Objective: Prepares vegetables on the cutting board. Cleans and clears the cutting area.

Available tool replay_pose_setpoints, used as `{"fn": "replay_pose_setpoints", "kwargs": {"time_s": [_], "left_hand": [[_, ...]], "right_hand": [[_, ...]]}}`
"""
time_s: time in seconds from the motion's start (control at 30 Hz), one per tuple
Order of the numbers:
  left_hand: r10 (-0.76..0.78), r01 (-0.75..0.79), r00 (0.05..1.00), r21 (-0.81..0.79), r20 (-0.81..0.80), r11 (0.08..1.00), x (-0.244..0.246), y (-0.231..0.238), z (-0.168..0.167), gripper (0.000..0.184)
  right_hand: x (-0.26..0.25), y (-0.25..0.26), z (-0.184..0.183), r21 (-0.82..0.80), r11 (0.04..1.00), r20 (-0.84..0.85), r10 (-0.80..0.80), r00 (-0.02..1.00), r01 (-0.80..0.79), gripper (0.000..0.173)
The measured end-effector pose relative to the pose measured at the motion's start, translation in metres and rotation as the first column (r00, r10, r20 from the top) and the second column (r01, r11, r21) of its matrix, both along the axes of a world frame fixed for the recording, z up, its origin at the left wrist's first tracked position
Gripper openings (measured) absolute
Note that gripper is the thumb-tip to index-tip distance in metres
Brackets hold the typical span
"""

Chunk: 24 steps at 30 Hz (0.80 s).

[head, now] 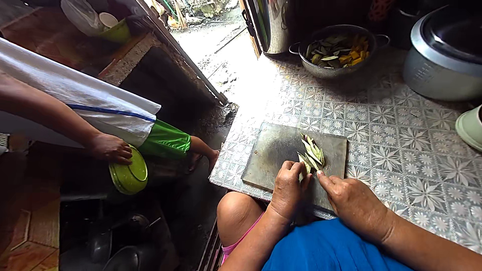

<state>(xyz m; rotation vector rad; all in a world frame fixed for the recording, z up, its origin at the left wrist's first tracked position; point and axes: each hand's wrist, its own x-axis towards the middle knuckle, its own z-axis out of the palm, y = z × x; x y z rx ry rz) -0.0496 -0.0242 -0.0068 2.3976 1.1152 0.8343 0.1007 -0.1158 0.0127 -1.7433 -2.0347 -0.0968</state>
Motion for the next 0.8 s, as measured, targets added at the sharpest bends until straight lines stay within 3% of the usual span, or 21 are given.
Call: {"fn": "replay_pose_setpoints", "kwargs": {"time_s": [0.2,0.37,0.5,0.8], "left_hand": [[-0.009,0.009,1.0,-0.005,0.015,1.0,0.0,0.001,0.0,0.026],[-0.04,0.043,0.998,-0.07,0.056,0.997,-0.011,-0.002,0.004,0.032],[0.02,-0.014,0.994,-0.052,0.112,0.999,-0.015,-0.003,0.0,0.022],[-0.048,0.047,0.998,0.009,0.032,0.999,-0.01,-0.005,0.001,0.016]], "right_hand": [[-0.016,0.017,-0.009,-0.025,0.996,0.025,-0.083,0.996,0.084,0.033],[-0.006,0.013,-0.015,-0.029,0.999,-0.051,-0.036,0.998,0.034,0.038],[0.002,0.002,-0.016,-0.002,1.0,-0.067,-0.008,0.998,0.008,0.041],[-0.007,0.008,0.004,-0.138,0.99,0.01,-0.042,0.999,0.043,0.035]]}}
